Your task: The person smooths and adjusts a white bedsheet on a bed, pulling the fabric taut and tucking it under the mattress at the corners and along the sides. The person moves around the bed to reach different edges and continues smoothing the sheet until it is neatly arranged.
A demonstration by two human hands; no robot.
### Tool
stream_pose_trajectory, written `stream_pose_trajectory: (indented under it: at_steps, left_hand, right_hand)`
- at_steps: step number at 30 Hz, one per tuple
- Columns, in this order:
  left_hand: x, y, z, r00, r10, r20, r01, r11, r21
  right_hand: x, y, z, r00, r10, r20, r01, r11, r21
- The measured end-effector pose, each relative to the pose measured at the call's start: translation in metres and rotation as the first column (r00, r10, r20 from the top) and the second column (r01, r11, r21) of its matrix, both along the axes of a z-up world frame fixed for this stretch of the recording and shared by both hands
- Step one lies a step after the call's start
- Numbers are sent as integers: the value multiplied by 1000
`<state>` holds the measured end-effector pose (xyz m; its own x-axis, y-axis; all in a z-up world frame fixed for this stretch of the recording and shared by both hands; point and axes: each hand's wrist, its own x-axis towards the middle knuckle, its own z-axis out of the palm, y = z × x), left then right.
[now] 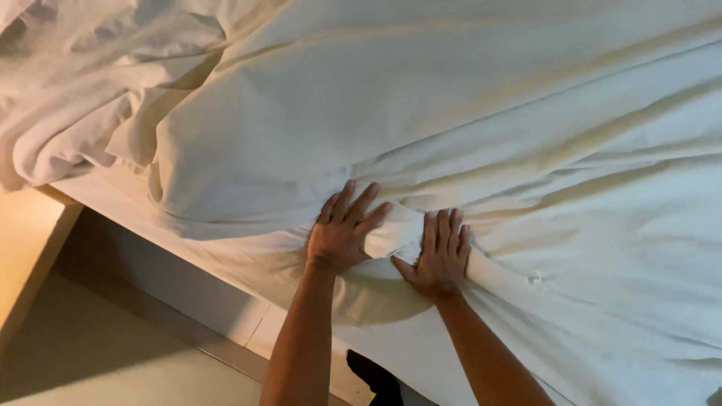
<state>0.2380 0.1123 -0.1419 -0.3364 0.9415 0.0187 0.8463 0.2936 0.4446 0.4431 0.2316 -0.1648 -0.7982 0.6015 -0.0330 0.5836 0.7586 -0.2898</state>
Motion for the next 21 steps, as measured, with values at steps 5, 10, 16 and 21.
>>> stream_pose_trajectory:
  at_steps: [5,10,16,21]
  left_hand:
    - [5,0,2,1000,18,4,-18,999,-34]
    - [12,-6,4,997,54,-56,-54,998,-12]
    - [41,-10,29,988,137,-77,-145,984,-104]
    - [109,-28,22,894,427,137,-431,902,-4]
  right_hand:
    - [4,-2,-6,999,18,-45,-16,999,29]
    - [5,0,1,998,31,-63,-31,1000,4]
    - [7,5,34,990,23,-141,-34,996,-77]
    - [35,29,30,967,205,-150,-227,962,-153]
